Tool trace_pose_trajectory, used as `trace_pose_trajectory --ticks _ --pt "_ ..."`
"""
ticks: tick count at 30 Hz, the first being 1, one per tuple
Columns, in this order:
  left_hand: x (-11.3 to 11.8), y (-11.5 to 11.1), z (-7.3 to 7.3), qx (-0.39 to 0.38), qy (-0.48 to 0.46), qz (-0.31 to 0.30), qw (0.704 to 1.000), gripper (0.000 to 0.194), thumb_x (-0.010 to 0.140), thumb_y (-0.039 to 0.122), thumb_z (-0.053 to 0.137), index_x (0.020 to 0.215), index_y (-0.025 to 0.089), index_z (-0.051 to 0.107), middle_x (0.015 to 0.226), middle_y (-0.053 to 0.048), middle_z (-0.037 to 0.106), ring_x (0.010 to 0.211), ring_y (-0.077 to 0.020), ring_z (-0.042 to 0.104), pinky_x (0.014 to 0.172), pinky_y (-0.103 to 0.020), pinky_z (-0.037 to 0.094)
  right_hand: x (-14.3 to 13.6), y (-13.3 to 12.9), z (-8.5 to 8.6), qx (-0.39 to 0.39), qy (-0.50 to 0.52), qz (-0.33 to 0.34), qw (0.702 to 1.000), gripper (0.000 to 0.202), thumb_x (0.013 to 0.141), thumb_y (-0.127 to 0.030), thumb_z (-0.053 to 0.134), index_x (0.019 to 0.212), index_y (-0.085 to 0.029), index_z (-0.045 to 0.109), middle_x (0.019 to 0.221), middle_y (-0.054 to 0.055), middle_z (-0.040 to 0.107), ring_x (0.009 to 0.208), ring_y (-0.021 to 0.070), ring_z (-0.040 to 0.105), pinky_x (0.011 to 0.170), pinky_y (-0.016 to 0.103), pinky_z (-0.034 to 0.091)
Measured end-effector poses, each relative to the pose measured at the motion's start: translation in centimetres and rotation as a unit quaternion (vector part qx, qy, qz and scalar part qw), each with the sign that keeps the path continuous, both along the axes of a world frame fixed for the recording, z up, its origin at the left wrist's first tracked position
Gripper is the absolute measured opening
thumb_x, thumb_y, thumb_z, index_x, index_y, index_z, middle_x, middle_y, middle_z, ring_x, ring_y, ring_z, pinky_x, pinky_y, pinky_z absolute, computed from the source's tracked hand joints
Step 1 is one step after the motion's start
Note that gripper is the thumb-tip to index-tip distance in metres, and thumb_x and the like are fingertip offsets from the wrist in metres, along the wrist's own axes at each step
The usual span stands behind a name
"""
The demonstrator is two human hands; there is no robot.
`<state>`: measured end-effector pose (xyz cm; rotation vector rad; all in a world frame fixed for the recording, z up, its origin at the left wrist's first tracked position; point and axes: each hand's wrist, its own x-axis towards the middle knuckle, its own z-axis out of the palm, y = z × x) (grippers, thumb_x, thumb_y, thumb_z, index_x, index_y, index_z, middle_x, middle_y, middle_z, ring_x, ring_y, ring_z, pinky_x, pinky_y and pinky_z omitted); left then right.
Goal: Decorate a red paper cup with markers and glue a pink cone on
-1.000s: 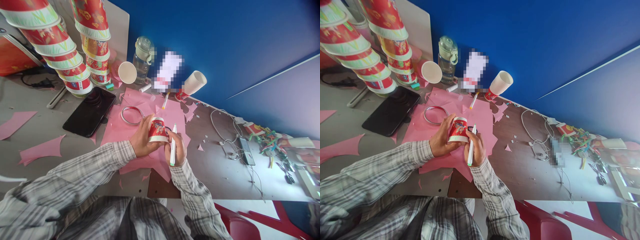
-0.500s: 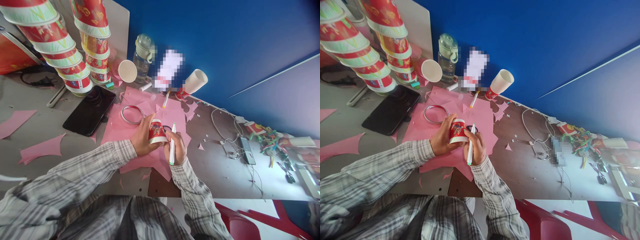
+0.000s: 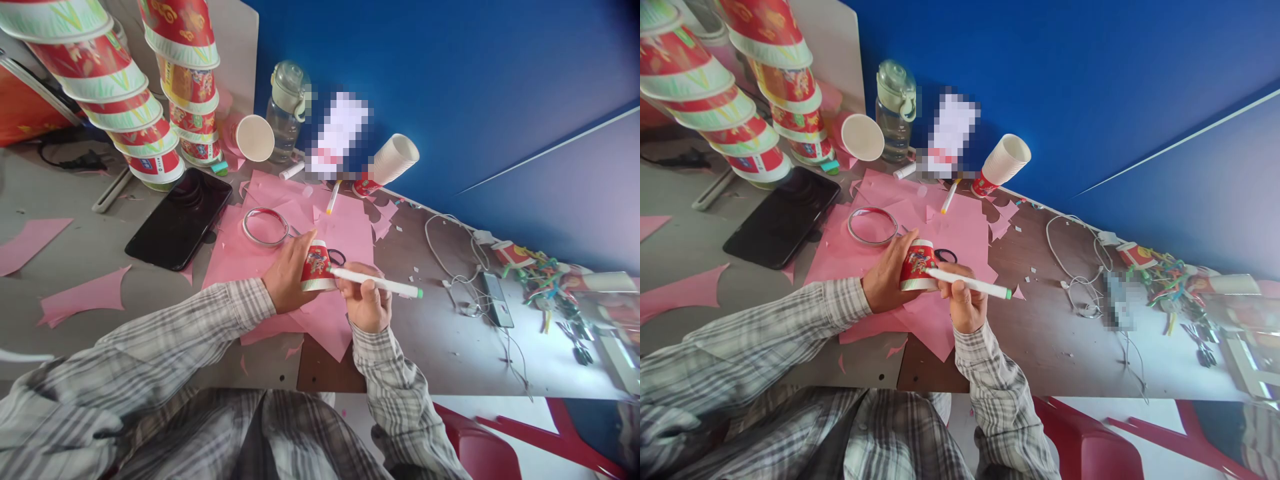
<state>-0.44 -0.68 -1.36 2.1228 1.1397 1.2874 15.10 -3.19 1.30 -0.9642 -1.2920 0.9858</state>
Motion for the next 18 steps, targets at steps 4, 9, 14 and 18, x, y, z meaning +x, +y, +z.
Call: trace_pose_trajectory --ticks 4,9,14,18 --pt "0.01 0.0 0.05 0.002 0.012 -0.003 1.0 0.081 0.069 0.038 0.061 0.129 0.008 0.015 0.124 -0.02 0.041 0.115 -0.0288 0.04 0.097 -0.048 0.039 0.17 -0.48 -0.34 -0.022 -0.028 -0.019 0.999 0.03 0.082 -0.046 0.048 0.079 -0.022 0.066 0.051 -0.003 0.047 0.045 0.013 0.042 0.045 0.028 0.035" --pt "-0.01 -0.01 0.23 -0.006 0.008 -0.011 1.0 0.081 0.069 0.039 0.061 0.129 0.01 0.016 0.123 -0.02 0.042 0.114 -0.03 0.041 0.094 -0.05 0.04 0.06 -0.45 -0.35 -0.034 -0.037 -0.027 0.998 0.03 0.081 -0.047 0.05 0.08 -0.021 0.065 0.049 -0.004 0.044 0.045 0.0129 0.043 0.045 0.028 0.036" --pt "0.01 0.03 0.16 0.003 -0.003 -0.013 1.0 0.08 0.069 0.039 0.06 0.13 0.012 0.015 0.123 -0.02 0.042 0.114 -0.0308 0.042 0.093 -0.052 0.04 -0.03 -0.51 -0.42 -0.042 -0.052 -0.038 0.997 0.029 0.079 -0.046 0.051 0.08 -0.02 0.064 0.048 -0.004 0.044 0.045 0.0131 0.044 0.043 0.028 0.037" --pt "0.06 0.03 0.08 0.006 0.004 -0.009 1.0 0.082 0.068 0.039 0.062 0.13 0.009 0.016 0.123 -0.02 0.042 0.113 -0.0294 0.042 0.094 -0.05 0.039 0.05 -0.59 -0.55 -0.045 -0.071 -0.042 0.996 0.028 0.079 -0.045 0.05 0.08 -0.021 0.064 0.051 -0.003 0.045 0.046 0.0136 0.045 0.042 0.028 0.037"
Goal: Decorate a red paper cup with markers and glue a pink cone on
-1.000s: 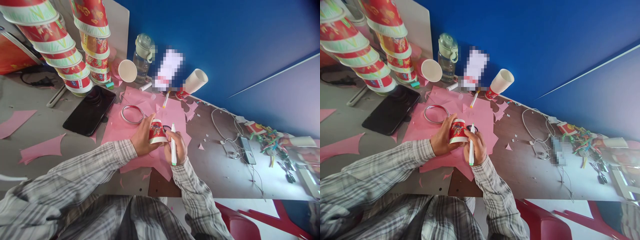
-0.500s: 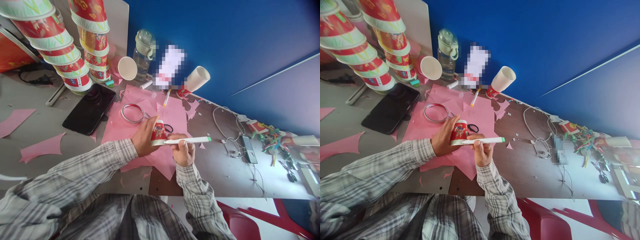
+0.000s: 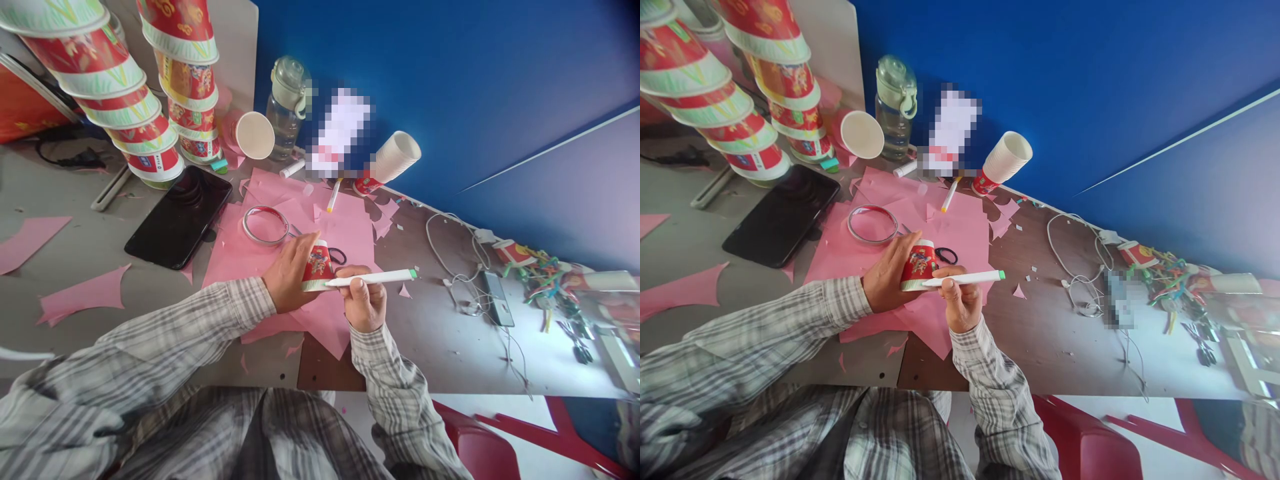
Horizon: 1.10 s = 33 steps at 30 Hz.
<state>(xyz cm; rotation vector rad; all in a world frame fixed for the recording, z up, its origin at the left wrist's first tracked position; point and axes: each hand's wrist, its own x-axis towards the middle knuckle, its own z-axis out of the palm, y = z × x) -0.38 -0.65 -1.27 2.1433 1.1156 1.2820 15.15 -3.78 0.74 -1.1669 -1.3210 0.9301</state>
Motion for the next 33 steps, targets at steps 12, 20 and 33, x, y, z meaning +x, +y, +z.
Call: trace_pose_trajectory --ticks 12,20,33 --pt "-0.04 0.0 0.1 -0.002 0.001 -0.003 1.0 0.078 0.069 0.036 0.06 0.13 0.012 0.016 0.12 -0.019 0.045 0.111 -0.03 0.043 0.091 -0.051 0.041 0.1 -0.06 0.52 0.026 -0.071 0.027 0.997 0.026 0.082 -0.042 0.049 0.08 -0.022 0.066 0.056 -0.003 0.05 0.047 0.0132 0.046 0.049 0.03 0.039" --pt "-0.01 -0.03 0.12 -0.008 0.015 -0.002 1.0 0.077 0.07 0.037 0.059 0.129 0.009 0.017 0.12 -0.019 0.044 0.111 -0.0283 0.042 0.093 -0.048 0.041 0.22 -0.05 0.52 0.03 -0.065 0.041 0.997 0.027 0.083 -0.042 0.049 0.082 -0.021 0.066 0.058 -0.002 0.051 0.051 0.0132 0.048 0.052 0.029 0.039" --pt "0.03 -0.06 0.18 -0.011 0.011 -0.004 1.0 0.076 0.071 0.038 0.058 0.129 0.011 0.017 0.119 -0.019 0.045 0.11 -0.0295 0.043 0.09 -0.051 0.041 0.12 -0.03 0.41 0.025 -0.064 0.02 0.997 0.027 0.082 -0.044 0.052 0.08 -0.021 0.066 0.055 -0.003 0.049 0.049 0.0125 0.047 0.049 0.028 0.038"
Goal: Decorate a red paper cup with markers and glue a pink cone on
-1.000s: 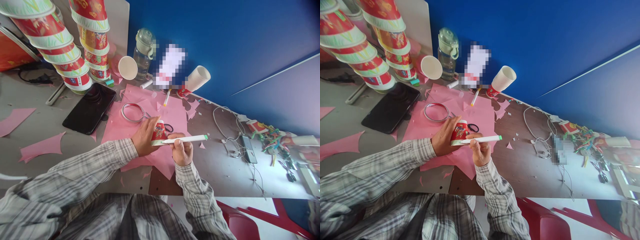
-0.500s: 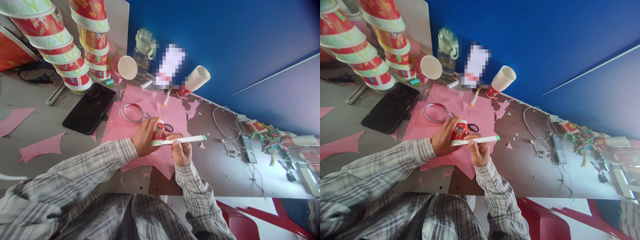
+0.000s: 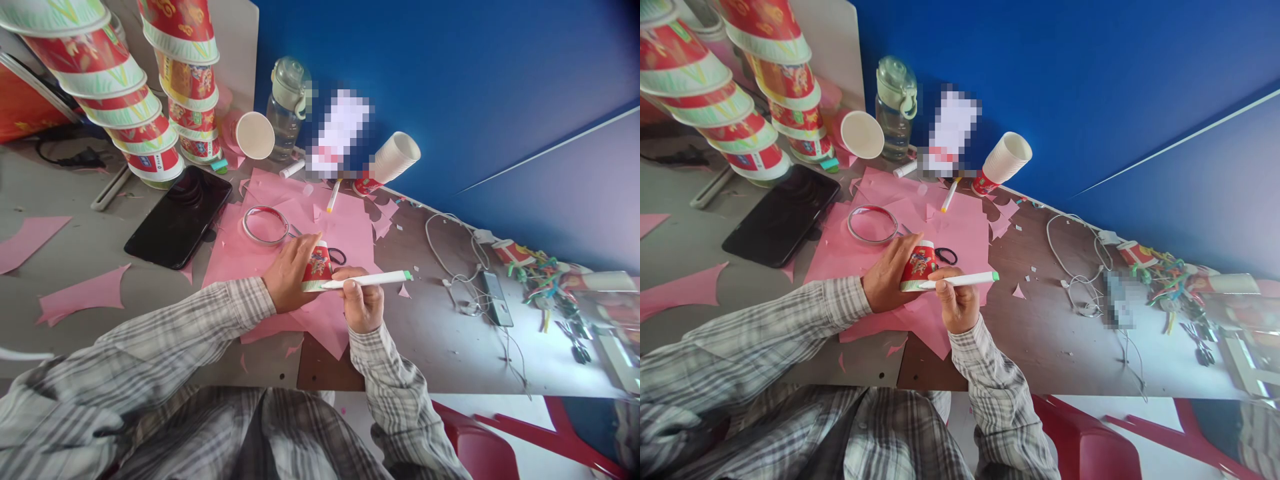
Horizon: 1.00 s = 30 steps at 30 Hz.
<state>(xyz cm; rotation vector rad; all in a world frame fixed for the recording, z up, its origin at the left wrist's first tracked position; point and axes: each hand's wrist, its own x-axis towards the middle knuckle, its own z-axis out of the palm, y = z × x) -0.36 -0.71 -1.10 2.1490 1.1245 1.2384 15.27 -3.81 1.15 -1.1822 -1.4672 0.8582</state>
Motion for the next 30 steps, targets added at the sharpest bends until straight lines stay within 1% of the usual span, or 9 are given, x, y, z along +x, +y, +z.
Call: trace_pose_trajectory --ticks 3,6,11,13,16,19,23,27,30 --pt "0.0 -0.02 0.06 -0.001 -0.006 0.0 1.0 0.08 0.069 0.041 0.061 0.129 0.011 0.018 0.12 -0.019 0.045 0.111 -0.0295 0.043 0.091 -0.051 0.041 -0.08 0.12 -0.27 -0.016 0.048 -0.033 0.998 0.028 0.083 -0.045 0.049 0.08 -0.022 0.064 0.051 -0.004 0.047 0.045 0.0113 0.043 0.046 0.026 0.036" --pt "-0.05 -0.02 0.08 0.0 -0.009 -0.003 1.0 0.079 0.069 0.039 0.061 0.129 0.011 0.018 0.12 -0.019 0.044 0.111 -0.0294 0.043 0.092 -0.051 0.041 -0.12 0.17 -0.44 -0.034 0.088 -0.027 0.995 0.029 0.082 -0.046 0.049 0.078 -0.022 0.064 0.049 -0.005 0.047 0.044 0.0111 0.041 0.044 0.026 0.035" --pt "-0.09 0.03 -0.04 -0.001 -0.007 -0.004 1.0 0.074 0.071 0.036 0.058 0.129 0.011 0.018 0.12 -0.019 0.044 0.112 -0.0295 0.042 0.091 -0.052 0.041 0.06 0.06 -0.37 -0.032 0.06 -0.008 0.998 0.026 0.08 -0.044 0.052 0.077 -0.023 0.065 0.052 -0.004 0.049 0.046 0.0129 0.047 0.046 0.027 0.037" --pt "-0.08 0.03 -0.08 0.002 -0.007 -0.003 1.0 0.074 0.072 0.036 0.057 0.129 0.011 0.018 0.12 -0.019 0.044 0.111 -0.0295 0.043 0.091 -0.052 0.041 0.1 0.05 -0.34 -0.027 0.043 -0.011 0.999 0.024 0.079 -0.044 0.053 0.077 -0.023 0.065 0.054 -0.003 0.051 0.046 0.0132 0.047 0.046 0.028 0.037" --pt "-0.09 0.02 -0.06 0.002 -0.006 -0.005 1.0 0.078 0.07 0.039 0.059 0.129 0.01 0.017 0.12 -0.019 0.044 0.112 -0.0294 0.042 0.092 -0.052 0.04 0.03 0.11 -0.37 -0.02 0.026 -0.028 0.999 0.023 0.079 -0.042 0.054 0.077 -0.022 0.065 0.055 -0.003 0.052 0.046 0.0129 0.047 0.045 0.027 0.037" --pt "-0.12 0.0 0.01 -0.002 -0.01 -0.007 1.0 0.081 0.069 0.042 0.061 0.129 0.011 0.018 0.12 -0.019 0.044 0.112 -0.0301 0.042 0.092 -0.052 0.04 -0.09 0.22 -0.41 -0.033 0.058 -0.041 0.997 0.027 0.081 -0.043 0.051 0.078 -0.021 0.064 0.05 -0.004 0.047 0.044 0.0117 0.044 0.044 0.025 0.035" --pt "-0.11 0.01 -0.05 0.0 -0.005 -0.008 1.0 0.078 0.07 0.04 0.059 0.129 0.01 0.018 0.121 -0.019 0.043 0.113 -0.0291 0.041 0.093 -0.051 0.04 -0.09 0.22 -0.41 -0.054 0.099 -0.026 0.993 0.027 0.081 -0.043 0.051 0.076 -0.02 0.063 0.048 -0.005 0.046 0.044 0.0106 0.041 0.043 0.025 0.034" --pt "-0.06 0.04 -0.23 0.002 -0.006 -0.01 1.0 0.076 0.07 0.038 0.059 0.129 0.009 0.019 0.122 -0.02 0.042 0.113 -0.029 0.041 0.093 -0.051 0.039 0.05 0.11 -0.4 -0.052 0.088 -0.015 0.995 0.024 0.08 -0.043 0.053 0.076 -0.021 0.064 0.052 -0.004 0.05 0.045 0.0114 0.044 0.045 0.026 0.037" --pt "-0.04 0.04 -0.16 -0.002 -0.009 -0.011 1.0 0.078 0.07 0.039 0.059 0.129 0.01 0.018 0.121 -0.019 0.043 0.113 -0.0291 0.041 0.093 -0.051 0.04 0.02 0.15 -0.39 -0.053 0.073 -0.024 0.996 0.024 0.079 -0.043 0.054 0.076 -0.021 0.064 0.052 -0.004 0.05 0.045 0.0113 0.044 0.045 0.026 0.037"
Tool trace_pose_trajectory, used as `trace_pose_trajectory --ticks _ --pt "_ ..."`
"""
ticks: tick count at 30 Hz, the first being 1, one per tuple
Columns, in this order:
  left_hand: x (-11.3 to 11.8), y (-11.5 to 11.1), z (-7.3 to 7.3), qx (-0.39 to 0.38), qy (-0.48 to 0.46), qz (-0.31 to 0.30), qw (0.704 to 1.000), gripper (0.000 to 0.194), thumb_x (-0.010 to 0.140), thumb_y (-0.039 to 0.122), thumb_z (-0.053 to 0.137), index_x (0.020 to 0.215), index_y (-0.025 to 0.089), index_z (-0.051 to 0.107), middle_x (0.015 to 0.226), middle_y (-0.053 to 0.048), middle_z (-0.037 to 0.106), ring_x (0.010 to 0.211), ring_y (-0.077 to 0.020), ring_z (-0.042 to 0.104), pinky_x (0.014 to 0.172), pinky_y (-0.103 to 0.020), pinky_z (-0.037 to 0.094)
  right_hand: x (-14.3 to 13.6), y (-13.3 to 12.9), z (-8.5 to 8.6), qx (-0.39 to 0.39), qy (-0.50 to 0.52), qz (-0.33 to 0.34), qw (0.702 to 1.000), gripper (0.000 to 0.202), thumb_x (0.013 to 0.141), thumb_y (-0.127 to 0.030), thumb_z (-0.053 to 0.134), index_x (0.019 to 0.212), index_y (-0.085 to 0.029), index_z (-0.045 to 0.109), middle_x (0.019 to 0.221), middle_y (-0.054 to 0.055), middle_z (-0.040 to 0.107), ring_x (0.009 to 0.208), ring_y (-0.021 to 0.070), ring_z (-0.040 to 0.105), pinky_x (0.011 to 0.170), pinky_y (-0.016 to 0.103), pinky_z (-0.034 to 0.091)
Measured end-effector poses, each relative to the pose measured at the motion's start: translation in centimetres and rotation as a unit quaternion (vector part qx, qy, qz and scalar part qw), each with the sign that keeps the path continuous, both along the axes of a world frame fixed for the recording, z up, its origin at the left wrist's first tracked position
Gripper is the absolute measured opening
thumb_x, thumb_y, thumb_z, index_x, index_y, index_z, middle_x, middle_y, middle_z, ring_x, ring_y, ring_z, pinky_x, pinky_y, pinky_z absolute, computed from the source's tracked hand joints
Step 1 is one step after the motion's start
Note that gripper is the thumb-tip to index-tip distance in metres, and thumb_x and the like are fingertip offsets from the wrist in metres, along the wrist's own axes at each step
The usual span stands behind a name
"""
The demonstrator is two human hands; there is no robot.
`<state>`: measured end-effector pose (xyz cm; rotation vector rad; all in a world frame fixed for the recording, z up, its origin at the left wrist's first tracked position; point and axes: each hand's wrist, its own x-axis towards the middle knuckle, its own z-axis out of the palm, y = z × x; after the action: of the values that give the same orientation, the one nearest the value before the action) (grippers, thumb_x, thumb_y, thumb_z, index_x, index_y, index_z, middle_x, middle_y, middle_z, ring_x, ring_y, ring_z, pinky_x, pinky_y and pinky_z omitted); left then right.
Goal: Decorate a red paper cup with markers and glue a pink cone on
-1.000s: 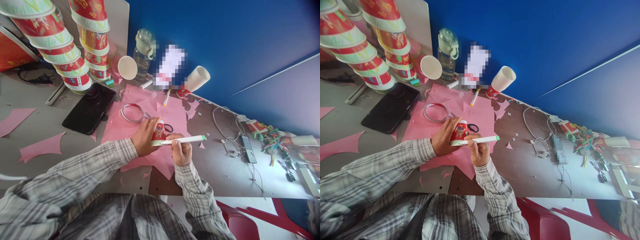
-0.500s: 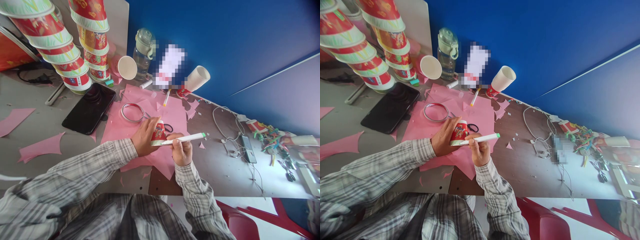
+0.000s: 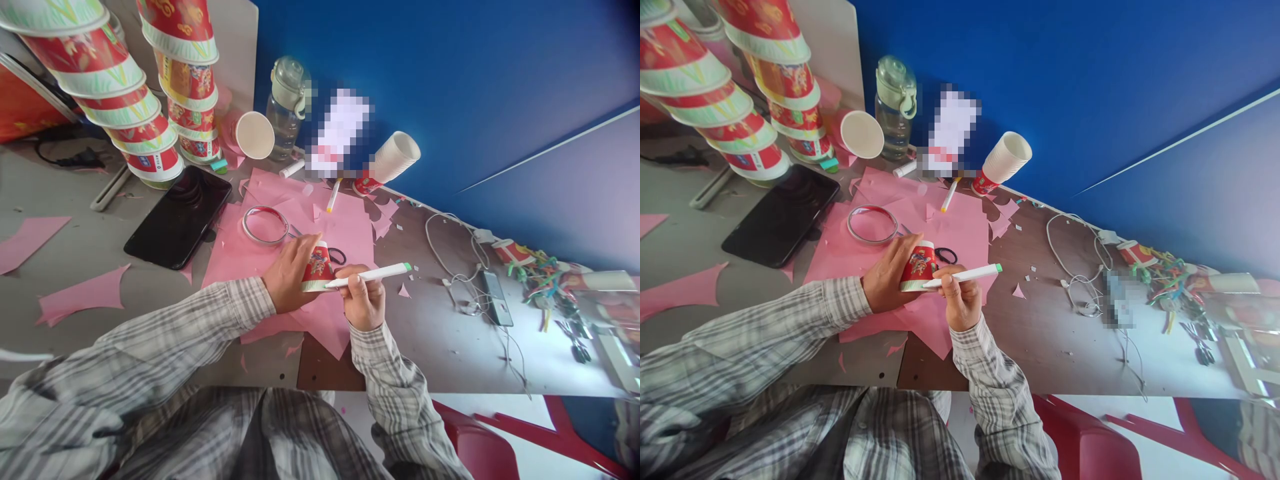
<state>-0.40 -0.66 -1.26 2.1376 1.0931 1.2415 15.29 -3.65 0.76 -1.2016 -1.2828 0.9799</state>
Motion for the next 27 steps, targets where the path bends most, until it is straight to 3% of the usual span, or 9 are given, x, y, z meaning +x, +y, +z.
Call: trace_pose_trajectory --ticks 5,14,21,27 --pt "-0.01 -0.03 0.26 -0.008 0.004 0.0 1.0 0.08 0.069 0.042 0.06 0.129 0.011 0.018 0.12 -0.019 0.044 0.113 -0.0293 0.041 0.093 -0.052 0.039 -0.24 0.24 0.03 -0.022 0.049 -0.024 0.998 0.031 0.08 -0.048 0.051 0.075 -0.019 0.062 0.047 -0.005 0.046 0.043 0.0106 0.041 0.043 0.025 0.035" --pt "-0.12 -0.02 0.23 0.001 0.004 -0.004 1.0 0.076 0.071 0.038 0.058 0.129 0.012 0.017 0.12 -0.02 0.043 0.112 -0.0307 0.042 0.091 -0.054 0.041 0.05 0.2 0.12 -0.03 0.044 0.011 0.999 0.029 0.076 -0.047 0.057 0.073 -0.019 0.065 0.047 -0.004 0.049 0.042 0.0099 0.041 0.042 0.023 0.034" --pt "-0.09 -0.06 0.46 -0.013 0.013 0.0 1.0 0.079 0.069 0.041 0.06 0.129 0.011 0.018 0.12 -0.02 0.043 0.113 -0.0296 0.041 0.093 -0.051 0.04 -0.15 0.64 -0.14 -0.043 0.093 -0.035 0.994 0.032 0.077 -0.048 0.055 0.07 -0.018 0.063 0.043 -0.006 0.043 0.041 0.0092 0.039 0.042 0.022 0.033" --pt "-0.09 -0.1 0.34 -0.002 0.005 -0.001 1.0 0.075 0.071 0.038 0.058 0.129 0.01 0.019 0.119 -0.02 0.044 0.111 -0.0297 0.042 0.092 -0.052 0.04 -0.15 0.41 0.11 -0.046 0.086 0.002 0.995 0.033 0.076 -0.05 0.057 0.069 -0.018 0.063 0.044 -0.005 0.045 0.041 0.0101 0.039 0.043 0.024 0.034"
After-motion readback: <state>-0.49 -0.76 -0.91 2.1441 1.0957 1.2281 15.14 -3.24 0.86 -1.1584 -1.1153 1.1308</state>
